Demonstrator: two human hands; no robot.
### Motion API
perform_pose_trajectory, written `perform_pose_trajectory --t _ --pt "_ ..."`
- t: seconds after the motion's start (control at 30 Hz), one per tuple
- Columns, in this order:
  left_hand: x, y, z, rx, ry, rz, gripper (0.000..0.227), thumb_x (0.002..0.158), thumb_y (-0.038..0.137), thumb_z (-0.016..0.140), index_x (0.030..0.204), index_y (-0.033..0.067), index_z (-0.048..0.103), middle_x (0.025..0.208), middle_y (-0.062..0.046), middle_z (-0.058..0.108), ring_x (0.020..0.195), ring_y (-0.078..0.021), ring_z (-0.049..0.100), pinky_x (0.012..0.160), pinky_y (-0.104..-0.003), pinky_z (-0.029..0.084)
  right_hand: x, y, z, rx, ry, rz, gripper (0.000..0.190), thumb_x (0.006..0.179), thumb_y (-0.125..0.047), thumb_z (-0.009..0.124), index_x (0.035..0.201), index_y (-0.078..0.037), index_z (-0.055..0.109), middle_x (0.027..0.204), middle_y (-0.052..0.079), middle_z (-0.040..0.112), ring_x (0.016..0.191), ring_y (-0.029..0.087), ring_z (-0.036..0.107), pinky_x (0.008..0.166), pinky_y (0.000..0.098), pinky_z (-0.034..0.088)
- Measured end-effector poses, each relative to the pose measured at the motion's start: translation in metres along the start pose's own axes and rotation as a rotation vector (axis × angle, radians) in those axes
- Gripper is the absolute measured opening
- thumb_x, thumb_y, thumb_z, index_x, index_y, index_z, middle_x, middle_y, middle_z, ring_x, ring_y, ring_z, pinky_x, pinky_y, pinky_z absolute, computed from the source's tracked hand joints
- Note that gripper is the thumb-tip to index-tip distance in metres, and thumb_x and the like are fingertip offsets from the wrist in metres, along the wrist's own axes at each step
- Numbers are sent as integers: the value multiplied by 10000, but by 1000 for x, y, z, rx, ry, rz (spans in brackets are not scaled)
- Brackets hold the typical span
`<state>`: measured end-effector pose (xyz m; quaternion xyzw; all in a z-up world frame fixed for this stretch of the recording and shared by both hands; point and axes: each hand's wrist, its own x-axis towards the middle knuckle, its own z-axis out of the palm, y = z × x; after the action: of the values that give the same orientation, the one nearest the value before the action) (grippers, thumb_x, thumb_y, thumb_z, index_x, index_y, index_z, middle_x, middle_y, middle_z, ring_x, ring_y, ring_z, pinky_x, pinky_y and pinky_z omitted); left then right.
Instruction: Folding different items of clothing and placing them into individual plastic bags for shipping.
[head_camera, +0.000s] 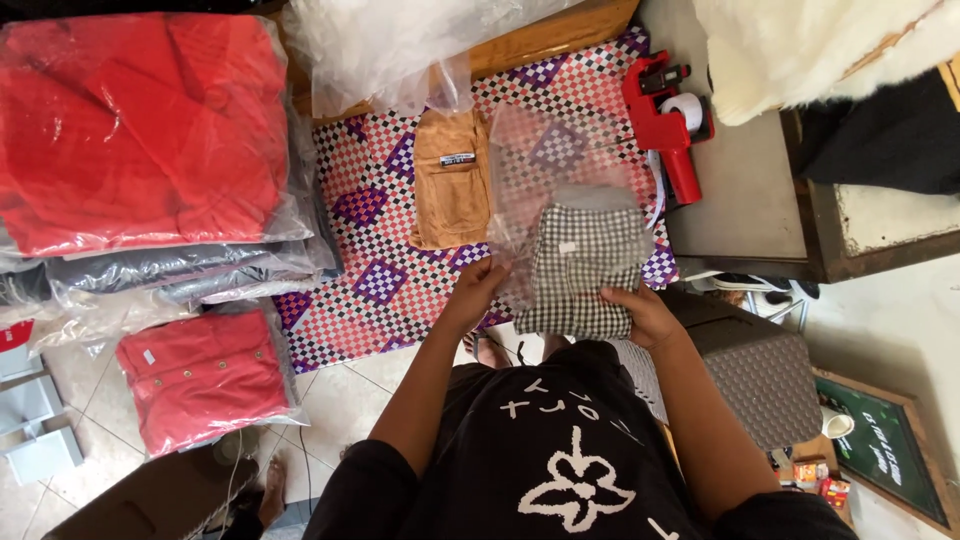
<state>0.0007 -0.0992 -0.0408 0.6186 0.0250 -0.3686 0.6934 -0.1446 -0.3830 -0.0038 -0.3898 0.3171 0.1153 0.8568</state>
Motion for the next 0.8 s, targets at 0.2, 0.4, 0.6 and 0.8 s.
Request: perform_pose_trajectory --t 0.2,0.4,0.6,0.8 --pt "-9 39 39 -57 38 -107 394 988 369 717 1142 18 629 1058 -139 605 1054 -258 614 972 -430 479 -20 -43 62 -256 189 117 807 881 -222 797 1544 -17 385 1241 212 651 1077 387 658 915 562 563" --pt "-23 75 53 206 -14 -141 590 957 368 756 1414 48 564 1288 -167 651 1152 -270 650 1045 -461 483 7 -38 24 -323 213 67 916 874 -270 831 1574 9 310 1355 238 574 1189 388 591 984 561 508" --pt "-27 115 71 183 6 -139 645 941 376 743 1448 32 540 1396 -220 610 1309 -362 569 1109 -513 438 -27 -57 53 -212 194 -67 798 905 -128 754 1584 -79 337 1284 134 564 1140 314 599 961 505 533" --pt "-24 148 92 354 -82 -243 1090 860 557 753 1611 -7 199 1661 -265 201 1542 -404 191 1255 -532 204 -21 -36 37 -242 104 -20 609 877 -100 777 1444 -133 556 1086 83 662 931 244 672 751 424 605"
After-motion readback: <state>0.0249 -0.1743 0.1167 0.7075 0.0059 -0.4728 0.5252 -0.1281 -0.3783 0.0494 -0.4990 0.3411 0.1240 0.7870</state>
